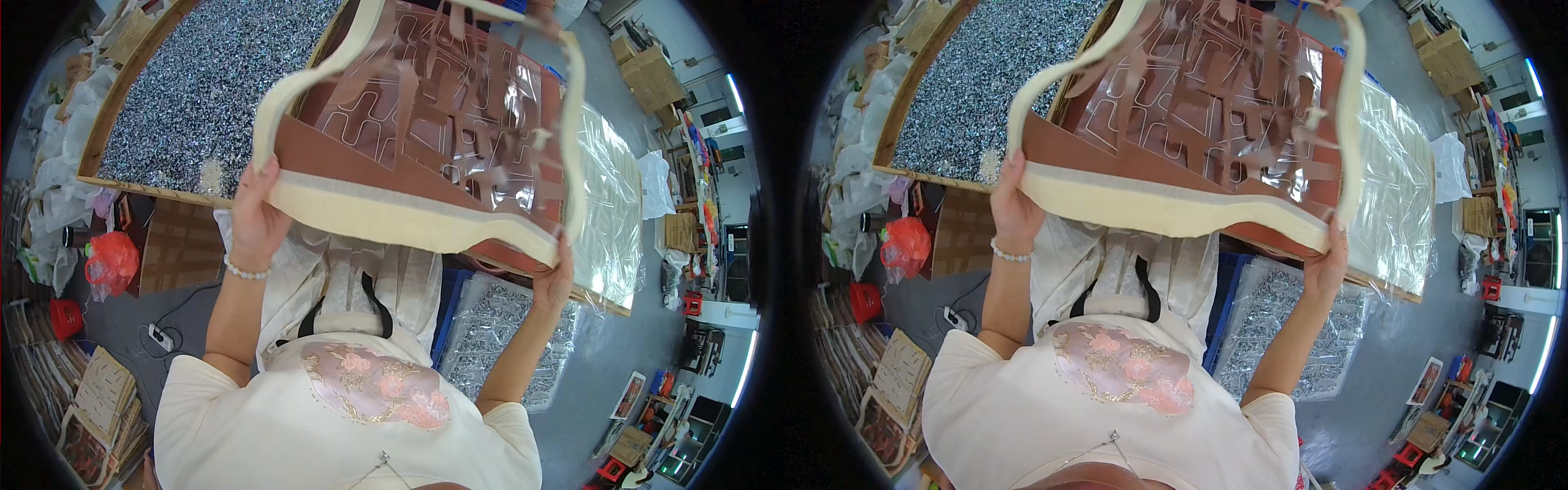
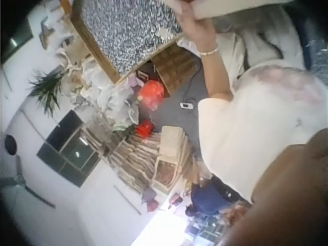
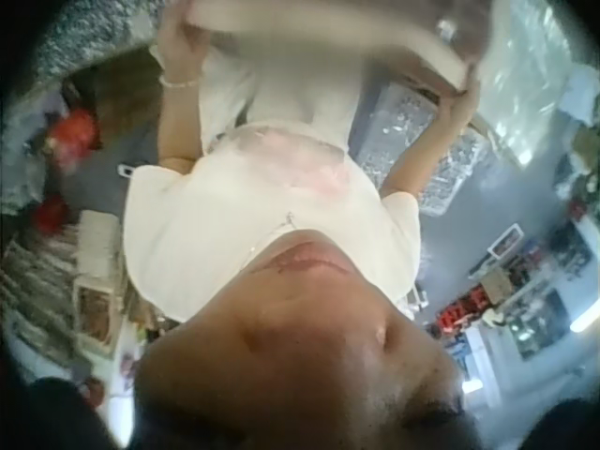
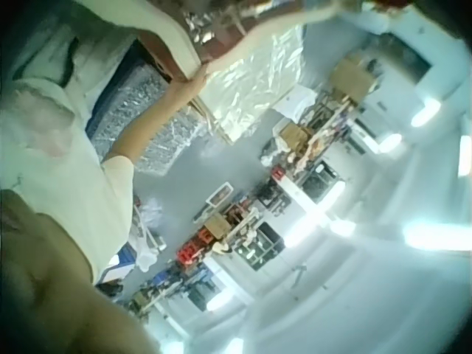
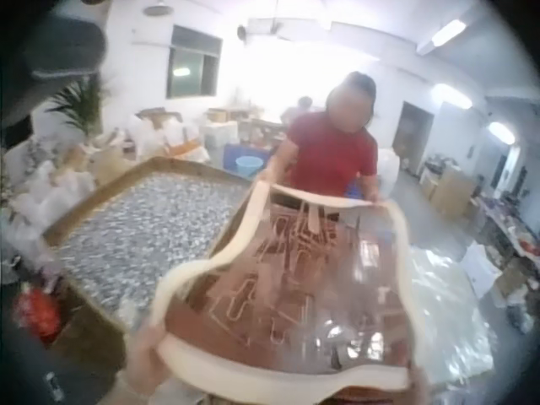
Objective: Manually assembling shoe upper components by layering materials and adhesive films.
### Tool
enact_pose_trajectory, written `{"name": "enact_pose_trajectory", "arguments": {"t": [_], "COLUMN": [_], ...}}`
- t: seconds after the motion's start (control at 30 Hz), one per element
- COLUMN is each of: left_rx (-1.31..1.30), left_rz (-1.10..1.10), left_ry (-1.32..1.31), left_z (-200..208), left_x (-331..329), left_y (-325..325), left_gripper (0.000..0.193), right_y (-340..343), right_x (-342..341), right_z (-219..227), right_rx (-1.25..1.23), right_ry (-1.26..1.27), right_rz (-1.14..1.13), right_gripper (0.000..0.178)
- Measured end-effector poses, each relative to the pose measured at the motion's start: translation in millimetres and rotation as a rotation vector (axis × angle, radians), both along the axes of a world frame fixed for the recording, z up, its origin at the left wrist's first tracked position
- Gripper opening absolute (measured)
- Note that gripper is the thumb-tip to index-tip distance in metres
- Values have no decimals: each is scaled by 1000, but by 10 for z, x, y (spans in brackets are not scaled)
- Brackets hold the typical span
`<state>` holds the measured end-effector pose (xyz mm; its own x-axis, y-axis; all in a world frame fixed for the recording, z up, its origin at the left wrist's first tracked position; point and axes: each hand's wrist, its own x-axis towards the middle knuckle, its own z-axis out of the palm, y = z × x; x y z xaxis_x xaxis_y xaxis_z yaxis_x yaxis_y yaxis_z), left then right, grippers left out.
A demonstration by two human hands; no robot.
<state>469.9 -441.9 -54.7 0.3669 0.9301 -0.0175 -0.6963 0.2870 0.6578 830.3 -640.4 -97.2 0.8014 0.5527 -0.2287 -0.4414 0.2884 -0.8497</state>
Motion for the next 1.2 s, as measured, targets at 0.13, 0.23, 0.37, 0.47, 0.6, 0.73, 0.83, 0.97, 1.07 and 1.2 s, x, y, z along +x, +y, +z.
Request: {"name": "enact_pose_trajectory", "arguments": {"t": [0.13,0.23,0.37,0.47,0.6,0.73,0.83,0.97,1.07,1.2], "left_rx": [126,264,394,794,823,796,829,909,706,807], "left_rz": [113,171,7,183,180,150,132,101,-67,169], "left_ry": [406,843,1352,1400,1507,1549,1570,1622,1620,1507], "left_z": [-35,-285,-499,-625,-874,-774,-762,-694,-387,-464], "left_x": [23,75,53,232,270,339,395,367,375,282], "left_y": [151,207,301,299,264,176,80,14,14,140], "left_gripper": [25,28,31,36,43,47,46,46,44,33], "right_y": [-27,25,9,10,100,75,-76,-200,-116,0], "right_x": [0,-7,-27,-16,-84,12,276,461,394,326], "right_z": [55,-134,-414,-523,-482,-382,-368,-304,-181,57], "right_rx": [123,-360,-568,-887,-1006,-911,-955,-910,-770,-361], "right_ry": [-21,-247,-696,-1183,-1295,-1035,-1066,-896,-735,-405], "right_rz": [126,109,0,-201,-209,-128,-214,-136,-108,-82], "right_gripper": [28,29,36,40,43,44,43,40,31,24]}}
